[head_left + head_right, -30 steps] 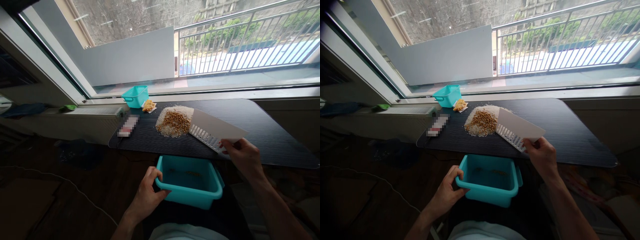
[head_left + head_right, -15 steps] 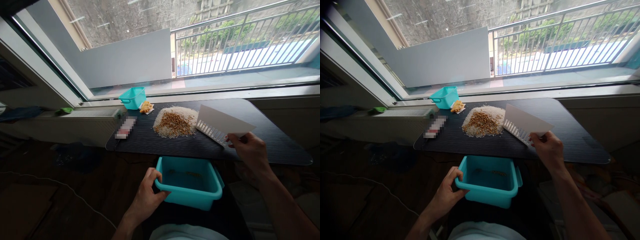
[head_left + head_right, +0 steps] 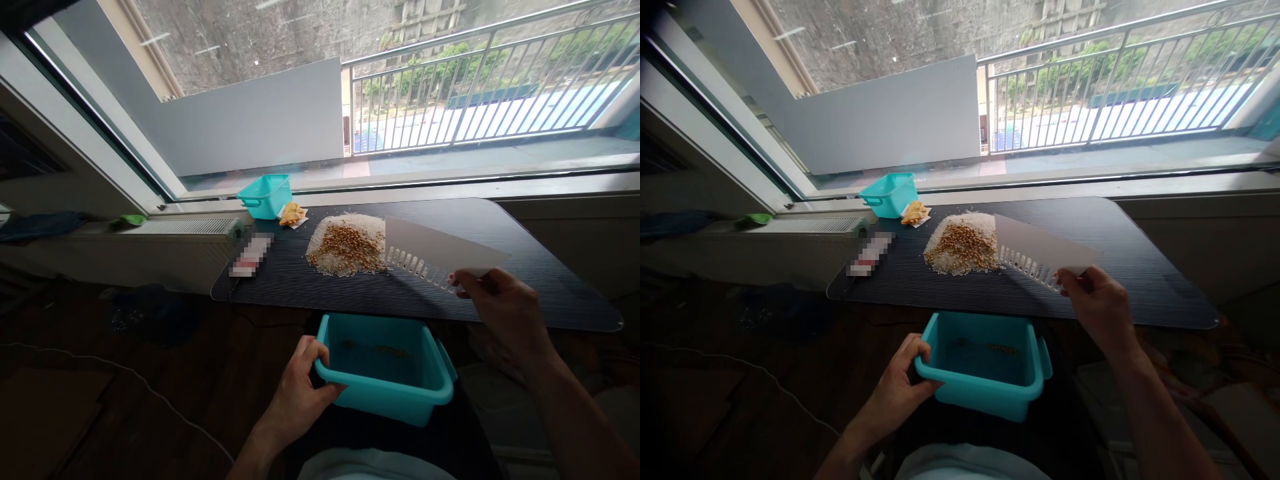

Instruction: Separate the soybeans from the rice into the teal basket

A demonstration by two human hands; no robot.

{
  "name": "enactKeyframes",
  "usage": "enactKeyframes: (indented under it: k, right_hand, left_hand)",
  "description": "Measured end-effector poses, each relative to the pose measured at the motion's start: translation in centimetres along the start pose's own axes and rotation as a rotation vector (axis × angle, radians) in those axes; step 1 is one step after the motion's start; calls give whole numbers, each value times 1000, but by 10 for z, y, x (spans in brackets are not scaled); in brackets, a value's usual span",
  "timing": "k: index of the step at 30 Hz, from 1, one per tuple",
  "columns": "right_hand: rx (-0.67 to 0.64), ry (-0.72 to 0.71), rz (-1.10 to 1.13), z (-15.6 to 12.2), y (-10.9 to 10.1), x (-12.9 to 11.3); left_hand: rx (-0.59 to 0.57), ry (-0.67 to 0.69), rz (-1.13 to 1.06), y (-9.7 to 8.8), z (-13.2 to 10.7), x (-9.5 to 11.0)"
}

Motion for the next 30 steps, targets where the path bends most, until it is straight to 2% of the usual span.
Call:
enactKeyframes:
  k: [8,13,18,30]
  right_hand:
    - [-31,10,7,-1,8,2]
    - [-45,16,20,0,13,2]
    - [-63,21,24,-1,12,3]
    - [-85,17,62,-7,12,-1]
  left_hand:
    - [-16,22,-25,-1,0,-9]
    - [-37,0,-23,2,-1,-7]
    - [64,8,-6,7,-2,-4]
    - [24,-8,-33,2,-1,4]
Point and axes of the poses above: each hand's wrist, its own z-axis towards the middle knuckle, its own y-axis out of the palm, x = y × z, the point moved 2 cm from there along z, towards the middle knuckle, and after that the axes turned 14 degrees about z, right-handed, at the moved point
